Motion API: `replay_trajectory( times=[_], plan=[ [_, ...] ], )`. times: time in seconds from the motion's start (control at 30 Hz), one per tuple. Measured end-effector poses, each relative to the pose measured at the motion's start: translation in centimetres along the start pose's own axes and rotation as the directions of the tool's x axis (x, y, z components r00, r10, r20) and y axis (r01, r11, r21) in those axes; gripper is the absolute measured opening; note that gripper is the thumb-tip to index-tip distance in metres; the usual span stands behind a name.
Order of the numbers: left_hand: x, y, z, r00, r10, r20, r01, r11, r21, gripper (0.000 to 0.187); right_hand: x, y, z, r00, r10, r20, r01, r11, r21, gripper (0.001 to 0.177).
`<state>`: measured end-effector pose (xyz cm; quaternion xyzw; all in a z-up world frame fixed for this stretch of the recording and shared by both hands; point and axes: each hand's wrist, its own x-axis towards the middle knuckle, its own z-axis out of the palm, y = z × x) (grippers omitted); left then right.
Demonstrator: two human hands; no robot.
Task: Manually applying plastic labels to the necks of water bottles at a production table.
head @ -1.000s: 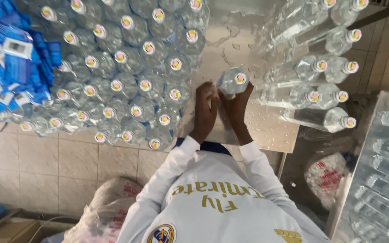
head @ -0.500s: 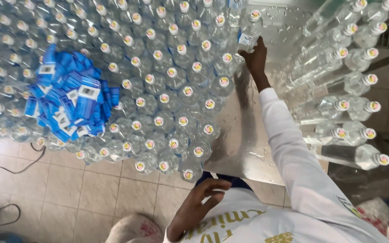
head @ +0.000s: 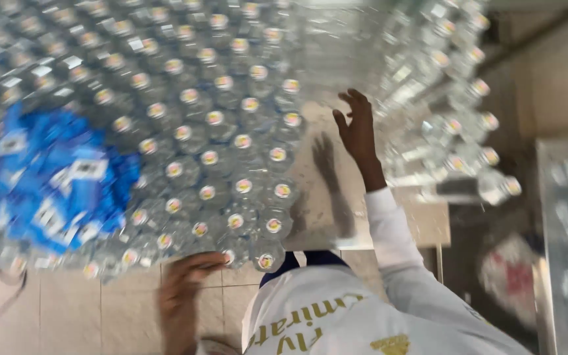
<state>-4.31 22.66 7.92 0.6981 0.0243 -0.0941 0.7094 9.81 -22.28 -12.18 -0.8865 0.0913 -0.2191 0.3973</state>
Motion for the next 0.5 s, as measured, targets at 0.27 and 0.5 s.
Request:
replay_trajectory(
  times=[0.27, 0.5],
  plan=[
    [5.8, -2.4, -10.9, 0.857, 0.402, -0.322, -0.294, 0.895, 0.336, 0.015, -10.1, -3.8, -18.9, 0.905, 0.09, -0.415, -0.362, 0.674, -0.644, 0.043],
    [11.0, -3.6, -13.3, 0.785, 0.614, -0.08, -0.335, 0.529, 0.779, 0.025, -13.5, 0.0, -18.1, 0.897, 0.367, -0.245, -0.44, 0.785, -0.436, 0.069]
  ],
)
